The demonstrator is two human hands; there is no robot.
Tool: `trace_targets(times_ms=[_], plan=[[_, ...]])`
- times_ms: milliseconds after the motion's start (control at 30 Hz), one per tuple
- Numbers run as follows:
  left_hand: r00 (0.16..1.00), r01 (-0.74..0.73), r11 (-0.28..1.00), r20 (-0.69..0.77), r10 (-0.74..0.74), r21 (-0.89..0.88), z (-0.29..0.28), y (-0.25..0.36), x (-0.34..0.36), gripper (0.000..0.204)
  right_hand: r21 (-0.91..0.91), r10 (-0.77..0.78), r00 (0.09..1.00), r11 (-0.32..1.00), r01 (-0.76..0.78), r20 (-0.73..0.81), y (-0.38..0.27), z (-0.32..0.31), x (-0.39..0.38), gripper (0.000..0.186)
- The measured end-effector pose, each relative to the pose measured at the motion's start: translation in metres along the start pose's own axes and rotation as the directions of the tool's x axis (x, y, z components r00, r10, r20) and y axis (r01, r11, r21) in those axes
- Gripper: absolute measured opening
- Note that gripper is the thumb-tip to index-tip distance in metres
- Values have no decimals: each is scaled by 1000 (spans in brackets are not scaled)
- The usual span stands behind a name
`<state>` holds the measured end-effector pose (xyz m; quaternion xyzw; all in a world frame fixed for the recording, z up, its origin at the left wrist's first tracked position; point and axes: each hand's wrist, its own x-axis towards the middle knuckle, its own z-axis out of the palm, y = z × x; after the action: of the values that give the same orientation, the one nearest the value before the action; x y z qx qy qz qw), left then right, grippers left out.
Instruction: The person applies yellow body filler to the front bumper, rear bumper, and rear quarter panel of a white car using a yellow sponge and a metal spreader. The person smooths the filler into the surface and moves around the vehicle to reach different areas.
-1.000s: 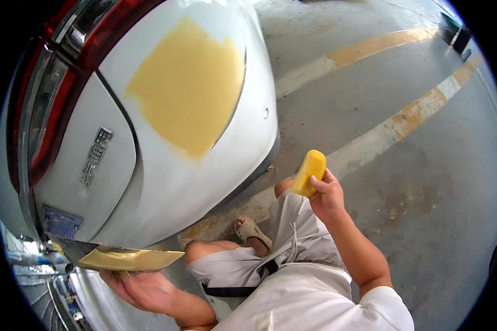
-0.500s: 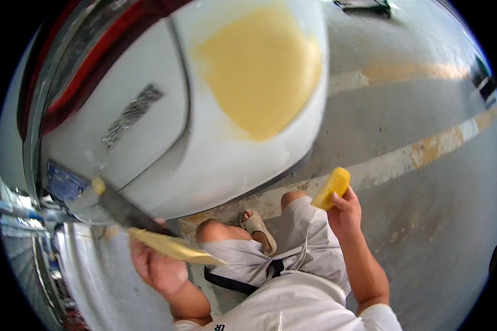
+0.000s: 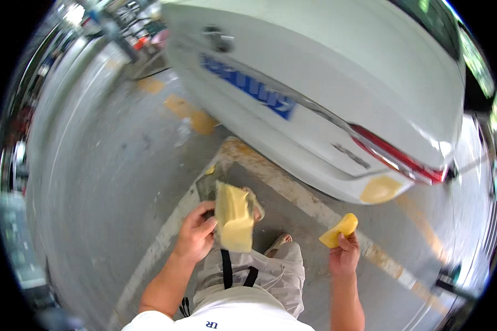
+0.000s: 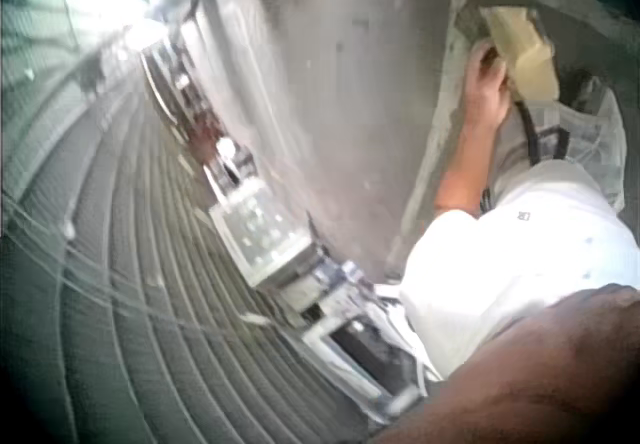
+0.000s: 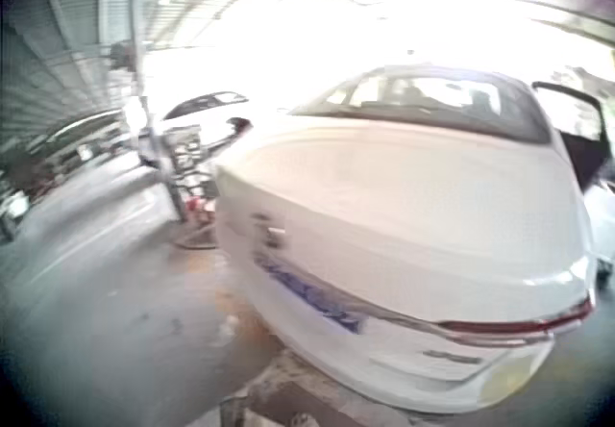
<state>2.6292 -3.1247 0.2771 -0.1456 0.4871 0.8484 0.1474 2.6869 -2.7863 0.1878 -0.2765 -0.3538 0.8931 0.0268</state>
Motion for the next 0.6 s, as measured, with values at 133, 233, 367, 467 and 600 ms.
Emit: trace_targets(times_ms=[133,233,367,467,600], plan=[[983,-167,966,-105,148,-196,-2,54,-39,28,-273,-77,986,955,116,148,-44,92,-27,26],[921,-362,913,-226,318,-187,-43,83,-43,28,-526,-265,874,714,462,408,-29,168,-27,21],[871,-484,838,-234,432,-252,-119,155,-63,24,-291,-312,284,25,957,907,47,325,-61,23],[836,-529,839,-246,491,-126,-166,216,-81,23,190,-153,-213,-150,970,965,58,395,-47,23],[767,-576,813,-289,573,83,-116,222,-79,21,500,-51,-515,-174,848,856,63,463,-54,29]])
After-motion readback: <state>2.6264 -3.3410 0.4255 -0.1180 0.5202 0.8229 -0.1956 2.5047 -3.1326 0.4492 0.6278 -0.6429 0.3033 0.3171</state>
